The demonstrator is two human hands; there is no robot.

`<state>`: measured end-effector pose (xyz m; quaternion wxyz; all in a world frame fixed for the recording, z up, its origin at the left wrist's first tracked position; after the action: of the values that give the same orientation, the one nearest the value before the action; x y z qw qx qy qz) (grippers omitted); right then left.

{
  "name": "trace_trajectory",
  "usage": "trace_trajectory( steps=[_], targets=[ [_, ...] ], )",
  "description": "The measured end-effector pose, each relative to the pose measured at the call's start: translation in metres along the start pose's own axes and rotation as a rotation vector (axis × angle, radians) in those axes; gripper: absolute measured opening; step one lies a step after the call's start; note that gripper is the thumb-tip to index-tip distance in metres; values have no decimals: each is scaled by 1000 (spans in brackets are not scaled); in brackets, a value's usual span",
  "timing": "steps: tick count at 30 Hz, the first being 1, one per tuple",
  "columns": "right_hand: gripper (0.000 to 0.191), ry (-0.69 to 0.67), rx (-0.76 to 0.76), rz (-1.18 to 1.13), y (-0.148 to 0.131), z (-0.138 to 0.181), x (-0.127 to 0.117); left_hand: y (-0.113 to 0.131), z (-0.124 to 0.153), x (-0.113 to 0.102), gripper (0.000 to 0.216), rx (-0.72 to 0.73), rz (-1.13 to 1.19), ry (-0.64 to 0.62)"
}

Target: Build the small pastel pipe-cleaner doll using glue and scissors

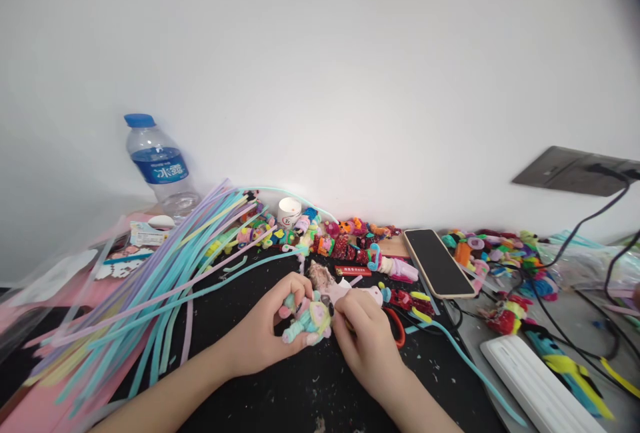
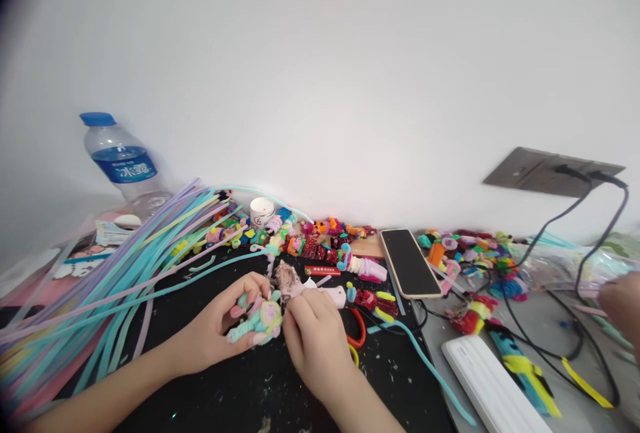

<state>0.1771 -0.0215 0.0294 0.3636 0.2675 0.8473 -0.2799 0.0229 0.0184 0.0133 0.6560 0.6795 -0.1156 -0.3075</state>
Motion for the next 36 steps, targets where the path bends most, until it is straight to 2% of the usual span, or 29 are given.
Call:
trace_trajectory(
  steps=[7,13,21,28,36],
  targets=[
    [17,19,14,-6,-1,1,-1,3,2,-2,30,19,-74,39],
    [17,5,2,-25,-3,1,0,7,4,-3,31,42,-67,-4],
    [17,0,-12,-20,-4,1,2,2,2,0,31,-49,-101,2],
    [18,-15,-6,-40,-4,1,2,0,1,1,25,-36,-70,-15],
    [18,-20,-15,-55,-4,0,1,1,1,-1,32,-34,-118,43]
  ],
)
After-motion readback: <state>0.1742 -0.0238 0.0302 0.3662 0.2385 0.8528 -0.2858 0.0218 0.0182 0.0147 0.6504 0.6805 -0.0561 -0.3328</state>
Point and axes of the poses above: each hand's wrist, its own z-axis away from the middle knuckle, its own x-axis out of the palm, y = z × x, the point moved 4 cm from there along -z, towards the middle knuckle, and after that the axes turned 15 degrees about -x, right-handed, at the moved point
